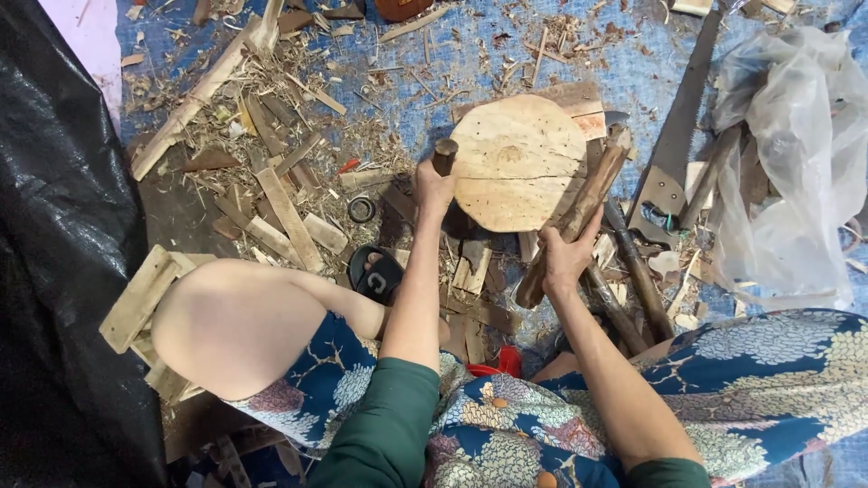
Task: Chiseling and shaping a circular piece of wood using a hand chisel and a wooden mallet.
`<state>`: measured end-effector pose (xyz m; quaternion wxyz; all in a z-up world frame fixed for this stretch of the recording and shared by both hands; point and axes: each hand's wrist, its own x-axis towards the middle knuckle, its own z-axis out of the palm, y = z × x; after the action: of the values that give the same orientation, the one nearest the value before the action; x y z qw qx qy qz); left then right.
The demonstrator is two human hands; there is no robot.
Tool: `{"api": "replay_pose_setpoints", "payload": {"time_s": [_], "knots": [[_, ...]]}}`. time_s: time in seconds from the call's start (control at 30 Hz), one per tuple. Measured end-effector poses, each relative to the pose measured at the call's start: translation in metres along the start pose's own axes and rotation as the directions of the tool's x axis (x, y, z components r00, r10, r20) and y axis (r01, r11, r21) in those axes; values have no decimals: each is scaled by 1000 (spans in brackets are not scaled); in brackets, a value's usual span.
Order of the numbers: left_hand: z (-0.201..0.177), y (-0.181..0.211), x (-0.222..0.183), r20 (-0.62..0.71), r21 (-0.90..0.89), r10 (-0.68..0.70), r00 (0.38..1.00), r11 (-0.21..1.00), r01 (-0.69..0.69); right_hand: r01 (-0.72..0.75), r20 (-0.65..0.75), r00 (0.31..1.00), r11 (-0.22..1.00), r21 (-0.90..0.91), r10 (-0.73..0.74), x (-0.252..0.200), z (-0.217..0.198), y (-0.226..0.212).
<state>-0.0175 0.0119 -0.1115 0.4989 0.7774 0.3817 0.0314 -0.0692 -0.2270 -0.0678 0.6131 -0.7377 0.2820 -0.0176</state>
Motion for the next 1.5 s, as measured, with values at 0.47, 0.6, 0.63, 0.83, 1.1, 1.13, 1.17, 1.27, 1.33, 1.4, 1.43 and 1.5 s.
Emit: {"api": "replay_pose_setpoints", "payload": {"time_s": [0.47,0.6,0.63,0.83,1.1,1.13,1.17,1.27,1.33,1.4,1.43,1.5], "knots": [[11,4,12,4,20,186,982,982,-186,-54,125,991,998,10,53,-17,6,-25],[3,22,12,-73,43,290,954,957,-287,-67,143,988,998,4,66,-24,8,-37],[-9,41,4,-119,56,311,943,950,-307,-56,118,991,998,-3,56,-22,8,-38],[-43,113,-17,-362,-91,449,817,855,-510,10,116,993,1000,28,-14,-8,-8,-23],[85,143,-105,-300,-574,766,568,331,-749,122,-26,993,986,113,-119,42,-14,24],[108,129,-105,-225,-372,873,432,333,-866,150,-77,987,985,86,-143,32,-13,12],[131,116,-105,-111,-158,947,302,283,-946,177,-127,977,983,58,-168,22,-12,0],[147,111,-109,-6,-99,966,259,257,-961,137,-155,982,977,162,-112,33,-13,13],[141,110,-110,22,-85,967,253,254,-963,169,-126,981,970,173,-149,33,-22,9],[135,111,-112,49,-69,967,248,251,-965,200,-95,978,962,186,-185,33,-29,6],[131,113,-114,55,-23,969,242,243,-970,201,-104,978,958,206,-183,34,-32,5],[124,119,-118,59,21,970,235,234,-972,206,-114,976,953,225,-184,36,-37,3]]}}
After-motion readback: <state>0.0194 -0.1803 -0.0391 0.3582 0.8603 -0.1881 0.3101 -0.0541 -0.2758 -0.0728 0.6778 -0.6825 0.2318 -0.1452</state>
